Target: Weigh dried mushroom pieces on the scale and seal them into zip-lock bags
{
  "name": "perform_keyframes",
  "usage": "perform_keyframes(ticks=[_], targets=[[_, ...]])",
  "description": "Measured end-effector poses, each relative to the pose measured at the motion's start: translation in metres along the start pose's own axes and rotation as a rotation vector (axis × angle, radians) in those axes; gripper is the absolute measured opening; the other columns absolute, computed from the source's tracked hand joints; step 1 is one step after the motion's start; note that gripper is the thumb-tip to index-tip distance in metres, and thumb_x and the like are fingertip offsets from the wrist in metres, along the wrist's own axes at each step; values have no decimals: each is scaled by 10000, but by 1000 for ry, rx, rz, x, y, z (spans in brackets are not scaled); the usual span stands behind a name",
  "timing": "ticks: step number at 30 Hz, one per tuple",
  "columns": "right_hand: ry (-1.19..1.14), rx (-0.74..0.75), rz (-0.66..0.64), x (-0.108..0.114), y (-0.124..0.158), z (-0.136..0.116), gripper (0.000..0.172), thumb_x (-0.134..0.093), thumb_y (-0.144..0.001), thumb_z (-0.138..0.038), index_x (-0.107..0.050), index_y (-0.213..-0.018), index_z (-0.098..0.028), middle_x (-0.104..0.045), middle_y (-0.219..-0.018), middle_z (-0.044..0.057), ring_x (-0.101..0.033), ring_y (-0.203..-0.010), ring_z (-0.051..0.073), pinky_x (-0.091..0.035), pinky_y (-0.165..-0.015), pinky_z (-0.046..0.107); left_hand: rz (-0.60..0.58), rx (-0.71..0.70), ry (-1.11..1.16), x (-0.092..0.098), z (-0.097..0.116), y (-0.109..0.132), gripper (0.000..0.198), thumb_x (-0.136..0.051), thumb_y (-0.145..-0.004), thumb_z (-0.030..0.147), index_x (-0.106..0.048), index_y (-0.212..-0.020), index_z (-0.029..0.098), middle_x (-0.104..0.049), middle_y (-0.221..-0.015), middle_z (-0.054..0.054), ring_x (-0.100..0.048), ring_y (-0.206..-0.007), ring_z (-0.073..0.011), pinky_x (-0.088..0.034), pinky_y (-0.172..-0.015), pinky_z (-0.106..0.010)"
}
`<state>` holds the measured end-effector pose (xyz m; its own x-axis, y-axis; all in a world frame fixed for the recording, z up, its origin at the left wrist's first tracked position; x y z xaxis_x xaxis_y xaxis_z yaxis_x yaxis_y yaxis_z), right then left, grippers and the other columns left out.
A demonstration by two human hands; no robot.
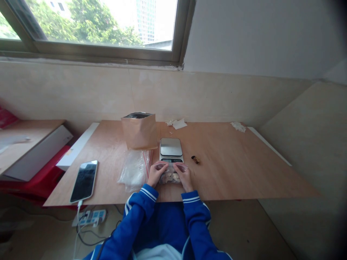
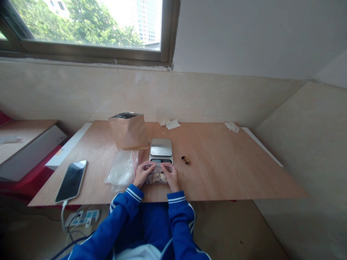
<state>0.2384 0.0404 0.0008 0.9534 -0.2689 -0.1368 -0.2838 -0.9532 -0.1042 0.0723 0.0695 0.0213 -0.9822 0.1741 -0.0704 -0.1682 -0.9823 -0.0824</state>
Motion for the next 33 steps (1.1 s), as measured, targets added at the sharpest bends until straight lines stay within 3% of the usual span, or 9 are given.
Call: perform_keyframes(ticks=[8, 20, 33], targets=[[40, 45, 69, 1, 4, -5, 225, -712, -761, -415, -706, -818, -197, -703, -845, 47, -667, -831, 203, -526, -791, 330, 31, -20, -30, 4, 6, 1, 283, -717, -745, 422, -723, -799, 144, -690, -818, -56, -634, -775, -176, -494, -714, -267], [40, 40, -19, -14, 10, -22, 167, -712, -756, -387, -710, -764, -220, -680, -773, 12, -640, -783, 180, -502, -762, 310, -48, -77, -13, -7, 14, 3, 273, -718, -752, 408, -737, -835, 149, -695, -844, -78, -638, -821, -198, -499, -755, -292], [86, 81, 23, -19, 11, -24, 205, -687, -766, -438, -697, -786, -235, -685, -802, 23, -645, -821, 200, -523, -804, 348, -11, -107, -47, -4, 18, 5, 260, -707, -755, 414, -728, -837, 168, -701, -856, -71, -634, -852, -207, -489, -799, -302]])
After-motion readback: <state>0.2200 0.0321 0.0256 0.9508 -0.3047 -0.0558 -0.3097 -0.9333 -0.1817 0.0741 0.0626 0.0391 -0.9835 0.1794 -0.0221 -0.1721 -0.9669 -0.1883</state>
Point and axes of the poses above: each hand's wrist, its own y-axis away from the middle knuckle, its own x-axis out of the back of the hand, z = x × y, the point moved 10 cm from there along -y, towards the middle knuckle
